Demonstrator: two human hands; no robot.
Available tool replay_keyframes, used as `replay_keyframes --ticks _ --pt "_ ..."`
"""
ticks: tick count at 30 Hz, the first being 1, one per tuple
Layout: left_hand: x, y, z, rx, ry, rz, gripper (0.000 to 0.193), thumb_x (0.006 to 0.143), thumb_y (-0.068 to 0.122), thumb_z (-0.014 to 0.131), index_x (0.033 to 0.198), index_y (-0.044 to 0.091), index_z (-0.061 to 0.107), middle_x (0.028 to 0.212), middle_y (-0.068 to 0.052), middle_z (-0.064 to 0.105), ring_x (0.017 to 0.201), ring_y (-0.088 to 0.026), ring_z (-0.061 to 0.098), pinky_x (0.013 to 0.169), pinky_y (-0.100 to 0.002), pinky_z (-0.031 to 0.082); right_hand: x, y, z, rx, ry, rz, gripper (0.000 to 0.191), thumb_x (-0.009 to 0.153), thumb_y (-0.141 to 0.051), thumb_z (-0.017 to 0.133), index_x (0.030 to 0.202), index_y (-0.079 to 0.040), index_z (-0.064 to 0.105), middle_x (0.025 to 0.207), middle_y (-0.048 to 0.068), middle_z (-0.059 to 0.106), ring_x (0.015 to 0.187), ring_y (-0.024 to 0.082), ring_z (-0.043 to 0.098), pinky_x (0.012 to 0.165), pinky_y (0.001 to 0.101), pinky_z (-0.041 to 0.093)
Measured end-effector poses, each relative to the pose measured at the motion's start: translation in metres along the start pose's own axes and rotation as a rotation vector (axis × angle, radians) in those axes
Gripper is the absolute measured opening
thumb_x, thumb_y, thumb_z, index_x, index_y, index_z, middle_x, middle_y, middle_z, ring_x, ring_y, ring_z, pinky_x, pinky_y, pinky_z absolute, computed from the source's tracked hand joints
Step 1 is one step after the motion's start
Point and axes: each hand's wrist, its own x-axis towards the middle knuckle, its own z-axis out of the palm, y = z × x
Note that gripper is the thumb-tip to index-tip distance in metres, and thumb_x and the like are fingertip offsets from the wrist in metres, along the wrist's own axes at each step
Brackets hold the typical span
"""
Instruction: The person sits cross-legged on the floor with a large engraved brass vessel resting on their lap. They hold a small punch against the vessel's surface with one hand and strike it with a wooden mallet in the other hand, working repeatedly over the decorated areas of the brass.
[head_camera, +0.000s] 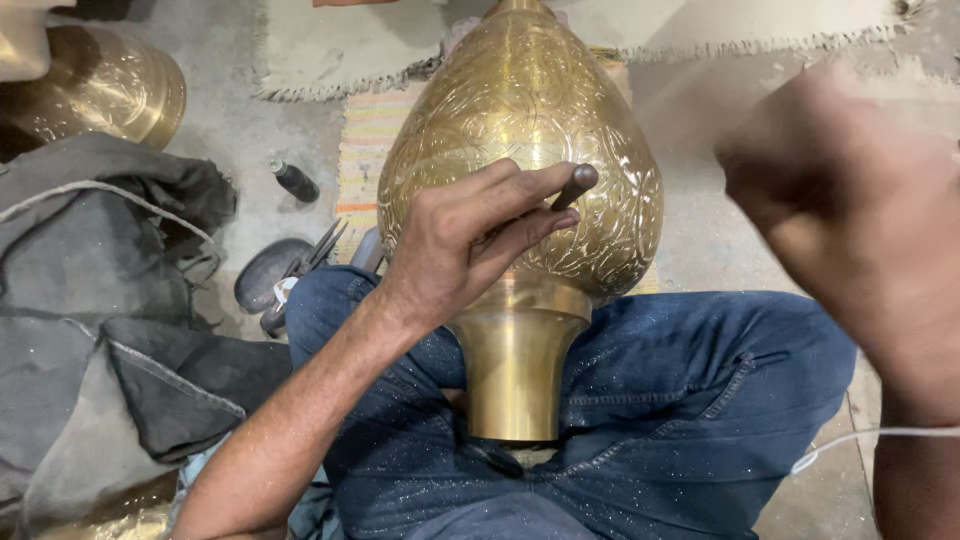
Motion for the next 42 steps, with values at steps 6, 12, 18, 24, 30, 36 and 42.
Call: replay_keyframes --ticks 6,12,18,24,30,36,42 --pt "0.004 0.009 -0.006 0.005 -0.015 -0.032 0.037 0.099 0.023 0.075 0.135 0.017 0.066 0.091 0.003 0.071 0.076 -0.006 0.068 0.066 -0.022 0.062 -0.005 0.002 0.005 0.028 0.087 0.001 0.026 0.100 -0.016 0.079 0.111 -0.002 0.060 0.091 0.005 0.065 0.086 0.021 0.066 0.079 0.0403 0.055" --pt "0.004 0.007 -0.005 0.019 -0.043 -0.013 0.036 0.098 0.023 0.074 0.133 0.017 0.067 0.088 0.003 0.069 0.074 -0.008 0.067 0.065 -0.024 0.061 -0.014 0.019 0.019 -0.096 0.110 -0.155 0.025 0.100 -0.011 0.079 0.114 -0.003 0.060 0.101 0.013 0.065 0.092 0.027 0.066 0.084 0.0383 0.053" --pt "0.000 0.004 -0.011 -0.290 0.253 -0.159 0.028 0.108 0.015 0.070 0.136 0.014 0.066 0.106 -0.005 0.077 0.095 -0.011 0.078 0.082 -0.026 0.070 -0.018 0.026 0.037 -0.179 0.131 -0.113 0.022 0.096 -0.008 0.076 0.111 -0.003 0.062 0.096 0.015 0.066 0.088 0.032 0.066 0.080 0.0406 0.052" --pt "-0.011 0.033 0.000 -0.300 0.551 -0.641 0.030 0.097 0.014 0.075 0.126 0.006 0.069 0.088 -0.007 0.081 0.078 -0.012 0.080 0.069 -0.025 0.068 -0.018 0.038 0.065 -0.376 -0.086 -0.090 0.029 0.088 -0.016 0.077 0.109 -0.006 0.060 0.089 0.013 0.068 0.083 0.030 0.068 0.074 0.0438 0.053" --pt "-0.010 0.044 0.043 -0.132 0.713 -0.458 0.032 0.098 0.010 0.076 0.128 0.003 0.068 0.099 -0.008 0.080 0.088 -0.012 0.079 0.073 -0.024 0.068 0.016 0.040 0.061 -0.532 -0.245 -0.195 0.024 0.099 -0.026 0.066 0.114 -0.009 0.061 0.091 0.009 0.069 0.079 0.021 0.068 0.071 0.0384 0.055" --pt "-0.019 0.044 0.051 -0.226 0.757 -0.501 0.032 0.100 0.005 0.074 0.131 0.002 0.066 0.096 -0.007 0.081 0.088 -0.013 0.080 0.076 -0.024 0.067 0.072 0.016 0.030 -0.628 -0.215 -0.479 0.031 0.102 -0.035 0.064 0.124 -0.013 0.066 0.089 0.006 0.071 0.072 0.016 0.066 0.066 0.0332 0.056" --pt "-0.020 0.043 0.051 -0.123 0.746 -0.513 0.030 0.096 0.005 0.078 0.124 0.002 0.068 0.095 -0.008 0.080 0.086 -0.012 0.079 0.071 -0.025 0.066 0.112 -0.022 0.000 -0.727 -0.114 -0.774 0.025 0.100 -0.041 0.067 0.106 -0.017 0.067 0.084 0.002 0.070 0.073 0.016 0.068 0.066 0.0335 0.057"
